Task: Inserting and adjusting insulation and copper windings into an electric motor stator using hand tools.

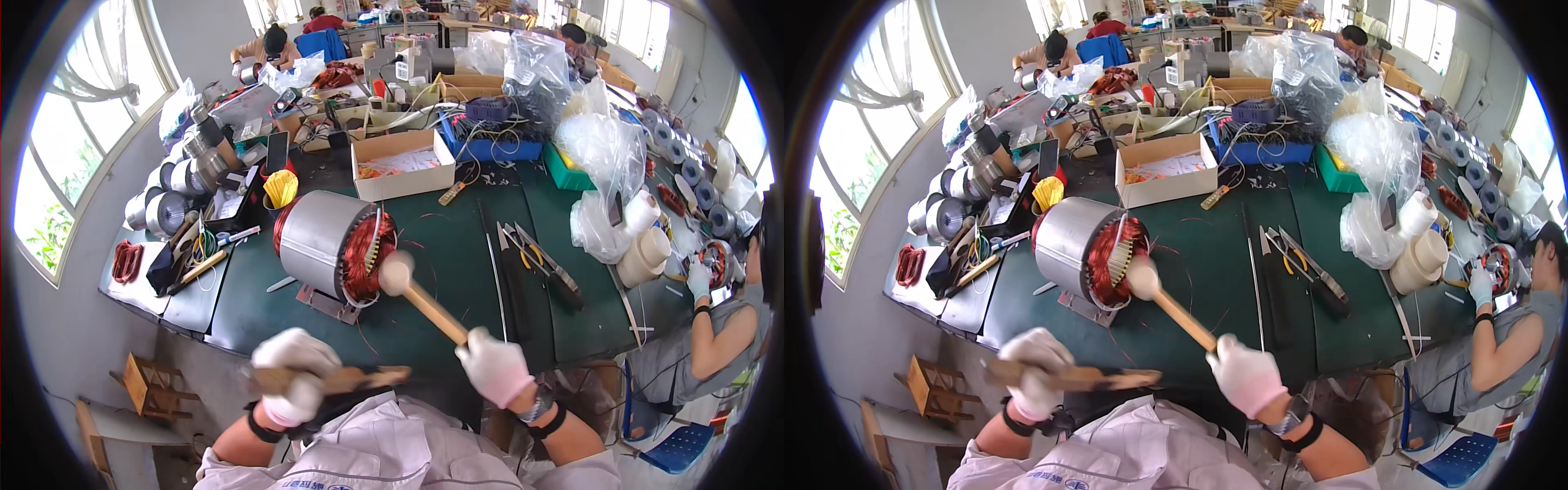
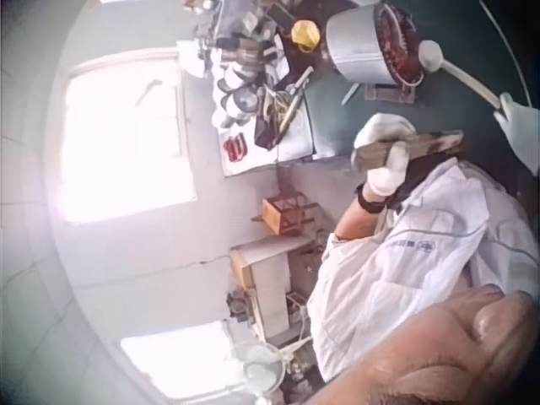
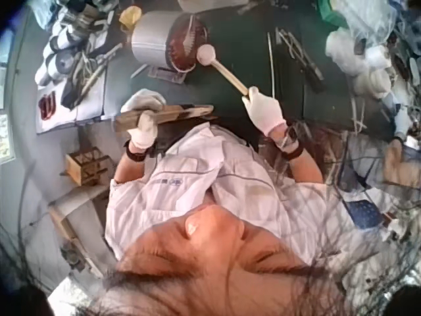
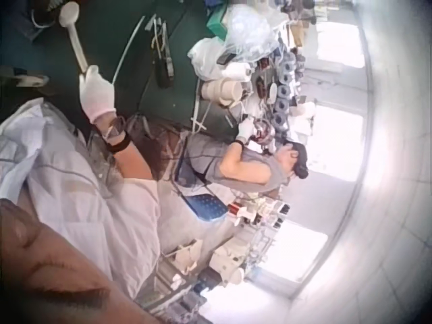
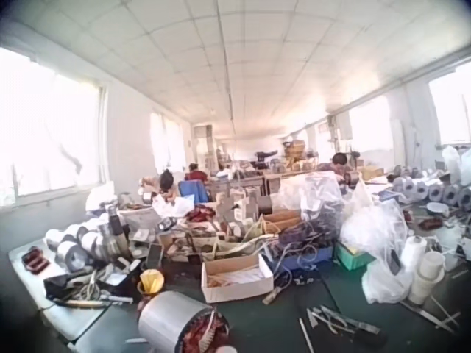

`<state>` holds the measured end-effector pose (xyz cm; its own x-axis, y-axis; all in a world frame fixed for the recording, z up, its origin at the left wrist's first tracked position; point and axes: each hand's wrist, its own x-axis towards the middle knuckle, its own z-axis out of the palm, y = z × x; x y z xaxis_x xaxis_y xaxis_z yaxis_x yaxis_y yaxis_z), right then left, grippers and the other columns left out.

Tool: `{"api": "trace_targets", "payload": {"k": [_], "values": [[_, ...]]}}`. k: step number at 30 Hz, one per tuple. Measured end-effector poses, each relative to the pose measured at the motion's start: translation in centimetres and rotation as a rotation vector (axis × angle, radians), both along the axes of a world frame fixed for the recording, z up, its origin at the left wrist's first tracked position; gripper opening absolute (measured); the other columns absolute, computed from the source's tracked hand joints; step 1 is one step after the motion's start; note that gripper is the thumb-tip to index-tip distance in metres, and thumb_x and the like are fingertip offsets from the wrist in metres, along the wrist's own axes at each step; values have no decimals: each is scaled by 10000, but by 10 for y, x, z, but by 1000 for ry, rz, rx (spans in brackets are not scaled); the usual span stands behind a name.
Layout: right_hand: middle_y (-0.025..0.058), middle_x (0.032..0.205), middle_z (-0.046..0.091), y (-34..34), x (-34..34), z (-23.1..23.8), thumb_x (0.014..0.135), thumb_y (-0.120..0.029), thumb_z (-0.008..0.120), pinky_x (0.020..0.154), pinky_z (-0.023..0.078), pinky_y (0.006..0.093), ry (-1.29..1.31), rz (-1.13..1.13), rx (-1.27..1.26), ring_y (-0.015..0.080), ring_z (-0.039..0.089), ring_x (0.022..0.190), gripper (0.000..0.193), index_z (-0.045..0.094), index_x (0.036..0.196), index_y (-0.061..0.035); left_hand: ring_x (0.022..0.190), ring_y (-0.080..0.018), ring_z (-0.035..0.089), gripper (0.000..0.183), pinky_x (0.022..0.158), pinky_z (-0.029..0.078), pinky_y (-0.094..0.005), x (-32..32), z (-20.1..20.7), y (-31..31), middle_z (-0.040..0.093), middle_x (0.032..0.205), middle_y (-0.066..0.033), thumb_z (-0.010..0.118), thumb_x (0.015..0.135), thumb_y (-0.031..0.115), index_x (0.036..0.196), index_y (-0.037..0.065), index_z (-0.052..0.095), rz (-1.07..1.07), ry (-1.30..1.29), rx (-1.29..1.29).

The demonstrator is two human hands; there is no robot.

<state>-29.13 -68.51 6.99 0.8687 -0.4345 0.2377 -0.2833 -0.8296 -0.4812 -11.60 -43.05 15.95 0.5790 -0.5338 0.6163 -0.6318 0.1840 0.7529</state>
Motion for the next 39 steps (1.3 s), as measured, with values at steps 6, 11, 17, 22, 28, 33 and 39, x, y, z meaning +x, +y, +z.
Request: {"api": "trace_targets", "payload": {"k": [6, 11, 17, 22, 28, 33, 39], "values": [[147, 627, 629, 16, 2, 62, 973, -169, 728, 515, 517, 398, -263, -59, 262, 353, 685, 576, 221, 608, 1039, 5, 767, -194, 551, 305, 749, 462, -351, 72, -24, 101, 580, 866, -104, 485, 1081, 266, 911, 22, 551, 515, 144, -302], [196, 662, 652, 35, 19, 9, 1017, -285, 657, 580, 549, 496, 164, -54, 68, 430, 695, 657, 284, 561, 994, -18, 811, -183, 614, 411, 738, 486, -339, 130, -67, 136, 630, 902, -100, 517, 1098, 398, 998, 10, 609, 838, 290, -399], [190, 644, 639, 24, -3, 5, 1012, -285, 675, 565, 538, 494, -133, -229, 141, 425, 685, 635, 284, 563, 1010, -24, 644, -161, 675, 275, 589, 508, -299, 136, -106, 138, 714, 847, -94, 638, 1029, 276, 1036, 7, 695, 644, 434, 425], [197, 763, 684, -15, -9, 2, 973, -313, 699, 634, 551, 516, 4, -278, -40, 429, 693, 702, 300, 580, 1015, -40, 803, -336, 691, 139, 756, 550, -394, 126, -126, 110, 689, 927, -145, 712, 931, 152, 992, 31, 682, 781, -196, 653], [126, 1079, 622, -60, -9, -8, 851, -203, 748, 868, 506, 464, 114, -462, -607, 317, 607, 980, 367, 629, 1162, -49, 892, -392, 701, 251, 796, 566, -433, 133, -117, 113, 688, 989, -184, 722, 922, 187, 1094, 22, 646, 661, -272, 827], [129, 888, 626, -13, 13, -9, 848, -160, 734, 744, 506, 485, -162, -1, -314, 349, 627, 857, 163, 632, 933, -66, 923, -391, 695, 298, 811, 569, -440, 143, -109, 110, 692, 1023, -183, 743, 876, 191, 1087, 5, 646, 515, -360, 807], [125, 834, 616, -24, 38, -33, 836, -170, 757, 713, 476, 489, 52, -141, -275, 350, 619, 831, 163, 636, 811, -63, 877, -404, 637, 363, 790, 532, -461, 148, -109, 111, 633, 954, -192, 777, 808, 171, 1097, 2, 636, 385, -357, 845]]}}
